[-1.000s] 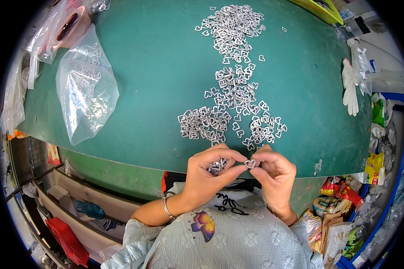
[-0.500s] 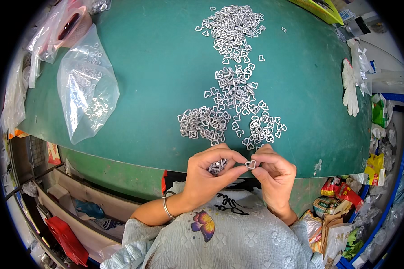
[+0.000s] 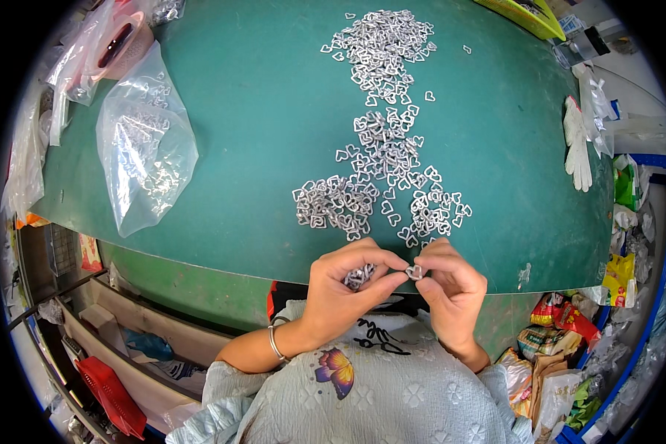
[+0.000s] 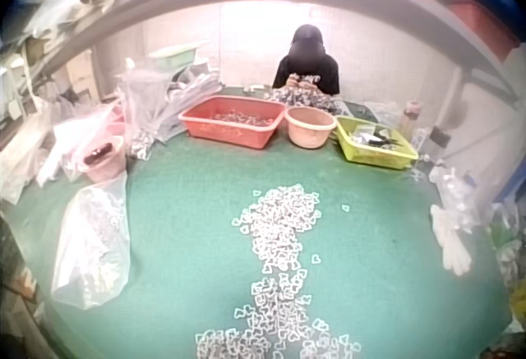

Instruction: The person sits at a green worktable and repeatedly picks up small silver heart-shaped metal pieces, joining them together by hand. They place the assembled pieces back onto the table in a growing pile. The person continues this repetitive assembly process throughout the clip.

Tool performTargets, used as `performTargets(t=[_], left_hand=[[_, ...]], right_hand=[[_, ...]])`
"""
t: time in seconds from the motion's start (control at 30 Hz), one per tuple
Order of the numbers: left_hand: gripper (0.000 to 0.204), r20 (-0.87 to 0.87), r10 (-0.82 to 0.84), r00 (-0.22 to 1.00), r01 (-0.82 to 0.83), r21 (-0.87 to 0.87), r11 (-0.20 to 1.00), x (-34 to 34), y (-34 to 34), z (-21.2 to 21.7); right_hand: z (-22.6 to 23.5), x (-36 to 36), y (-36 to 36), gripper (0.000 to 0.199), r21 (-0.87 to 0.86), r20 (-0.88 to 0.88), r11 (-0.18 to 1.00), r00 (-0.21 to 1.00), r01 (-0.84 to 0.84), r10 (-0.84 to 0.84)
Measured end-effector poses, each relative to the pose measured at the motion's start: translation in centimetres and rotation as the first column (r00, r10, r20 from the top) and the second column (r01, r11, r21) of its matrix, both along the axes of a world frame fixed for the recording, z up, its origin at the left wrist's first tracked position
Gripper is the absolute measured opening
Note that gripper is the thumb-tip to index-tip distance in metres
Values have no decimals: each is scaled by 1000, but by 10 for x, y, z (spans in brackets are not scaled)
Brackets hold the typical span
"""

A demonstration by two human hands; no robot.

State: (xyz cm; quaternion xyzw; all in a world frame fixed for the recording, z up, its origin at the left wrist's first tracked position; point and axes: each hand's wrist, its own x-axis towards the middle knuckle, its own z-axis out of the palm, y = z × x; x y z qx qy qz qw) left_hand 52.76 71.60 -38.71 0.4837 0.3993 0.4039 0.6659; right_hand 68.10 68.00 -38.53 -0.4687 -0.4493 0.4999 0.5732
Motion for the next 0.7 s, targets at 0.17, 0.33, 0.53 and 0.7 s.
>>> performTargets(t=[0.17,0.33,0.53,0.7], left_hand=[[15,35,-42,999,40,49,998,0,0,-4],[13,306,-98,947,199,-321,926,-4,3,-10],[19,497,-24,868,311,-504,806,-6,1,-9],[19,479,-14,878,301,-528,794,-6,2,-5]], right_hand=[[0,-2,3,30,169,324,986,944,1,-56],[5,-5,4,31,224,484,975,867,7,-117],[3,-5,6,32,180,424,983,899,34,-108],[1,-3,5,32,143,399,989,913,25,-81]])
